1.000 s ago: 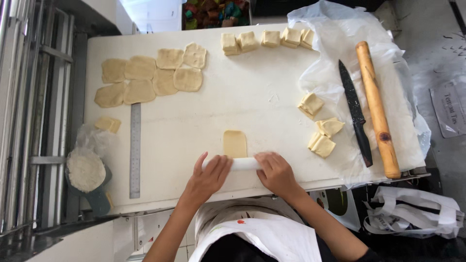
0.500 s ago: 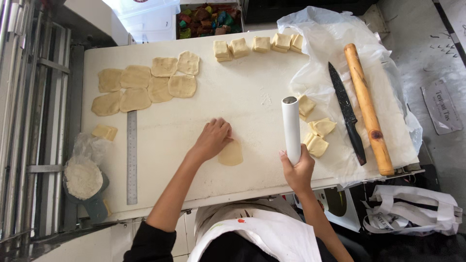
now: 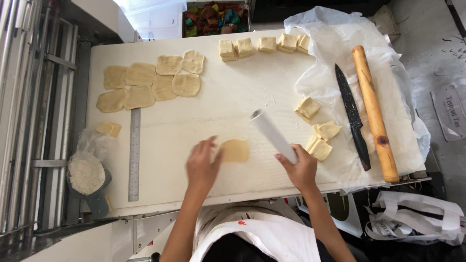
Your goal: The person prepares pieces of dough by rolling them into flat circles with a small plastic pipe, then folding the circles into squares and setting them aside.
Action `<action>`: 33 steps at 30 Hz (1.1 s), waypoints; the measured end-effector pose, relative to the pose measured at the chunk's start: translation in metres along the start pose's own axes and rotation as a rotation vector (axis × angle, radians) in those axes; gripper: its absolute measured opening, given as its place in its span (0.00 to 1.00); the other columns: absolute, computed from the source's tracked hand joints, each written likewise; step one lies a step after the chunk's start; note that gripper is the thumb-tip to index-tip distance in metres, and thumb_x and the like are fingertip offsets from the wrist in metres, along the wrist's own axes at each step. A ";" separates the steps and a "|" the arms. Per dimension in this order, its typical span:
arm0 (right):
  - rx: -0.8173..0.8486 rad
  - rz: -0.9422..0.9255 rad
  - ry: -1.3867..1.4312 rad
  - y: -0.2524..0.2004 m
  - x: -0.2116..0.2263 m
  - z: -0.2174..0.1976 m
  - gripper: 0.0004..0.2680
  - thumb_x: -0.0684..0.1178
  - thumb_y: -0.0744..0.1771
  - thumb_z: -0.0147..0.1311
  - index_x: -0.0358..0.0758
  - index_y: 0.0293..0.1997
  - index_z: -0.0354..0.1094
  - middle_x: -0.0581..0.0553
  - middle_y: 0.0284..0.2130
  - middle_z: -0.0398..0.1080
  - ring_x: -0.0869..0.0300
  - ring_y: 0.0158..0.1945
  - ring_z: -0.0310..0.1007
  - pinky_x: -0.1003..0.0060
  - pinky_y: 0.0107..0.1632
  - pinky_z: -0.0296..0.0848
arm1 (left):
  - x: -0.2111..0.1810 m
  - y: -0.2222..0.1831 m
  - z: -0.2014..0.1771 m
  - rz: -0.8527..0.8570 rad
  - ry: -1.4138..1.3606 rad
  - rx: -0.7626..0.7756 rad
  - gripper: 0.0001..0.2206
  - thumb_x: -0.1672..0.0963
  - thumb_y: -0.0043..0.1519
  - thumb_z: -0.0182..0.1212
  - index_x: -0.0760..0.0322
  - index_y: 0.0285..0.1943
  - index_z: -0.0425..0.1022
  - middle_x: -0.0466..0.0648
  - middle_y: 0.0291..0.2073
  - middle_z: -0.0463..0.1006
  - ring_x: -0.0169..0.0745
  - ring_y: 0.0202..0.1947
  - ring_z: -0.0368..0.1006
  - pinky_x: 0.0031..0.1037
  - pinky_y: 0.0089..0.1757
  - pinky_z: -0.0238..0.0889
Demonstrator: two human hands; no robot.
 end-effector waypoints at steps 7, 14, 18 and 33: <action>0.386 -0.469 -0.265 0.043 0.038 0.074 0.16 0.62 0.59 0.68 0.42 0.38 0.73 0.48 0.33 0.73 0.54 0.38 0.73 0.58 0.39 0.71 | 0.030 0.013 0.003 0.264 0.204 -0.240 0.15 0.56 0.69 0.58 0.67 0.62 0.72 0.55 0.61 0.75 0.56 0.66 0.66 0.48 0.65 0.54; 0.309 -0.392 -0.501 0.062 0.037 0.114 0.20 0.67 0.69 0.42 0.44 0.60 0.62 0.31 0.65 0.57 0.40 0.69 0.52 0.34 0.66 0.46 | 0.057 0.037 0.057 0.251 0.448 0.040 0.24 0.51 0.70 0.43 0.61 0.75 0.61 0.56 0.74 0.57 0.57 0.77 0.44 0.60 0.67 0.37; 0.381 -0.293 -0.394 0.064 0.030 0.120 0.21 0.61 0.73 0.33 0.53 0.79 0.48 0.28 0.77 0.39 0.39 0.81 0.30 0.26 0.71 0.22 | 0.071 0.042 0.065 0.197 0.526 0.178 0.27 0.51 0.70 0.43 0.63 0.79 0.52 0.56 0.78 0.49 0.56 0.79 0.38 0.63 0.67 0.32; 0.402 -0.300 -0.538 0.050 0.049 0.117 0.23 0.56 0.70 0.35 0.42 0.77 0.46 0.41 0.77 0.43 0.50 0.79 0.36 0.30 0.73 0.28 | 0.059 0.041 0.054 0.226 0.380 0.158 0.29 0.51 0.69 0.45 0.71 0.77 0.52 0.61 0.76 0.52 0.57 0.77 0.44 0.54 0.69 0.36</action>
Point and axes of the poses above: each hand's wrist, its own y-axis towards the middle knuckle, its own z-axis out of the palm, x = y × z, the point moved 5 cm from there along y, towards the middle knuckle
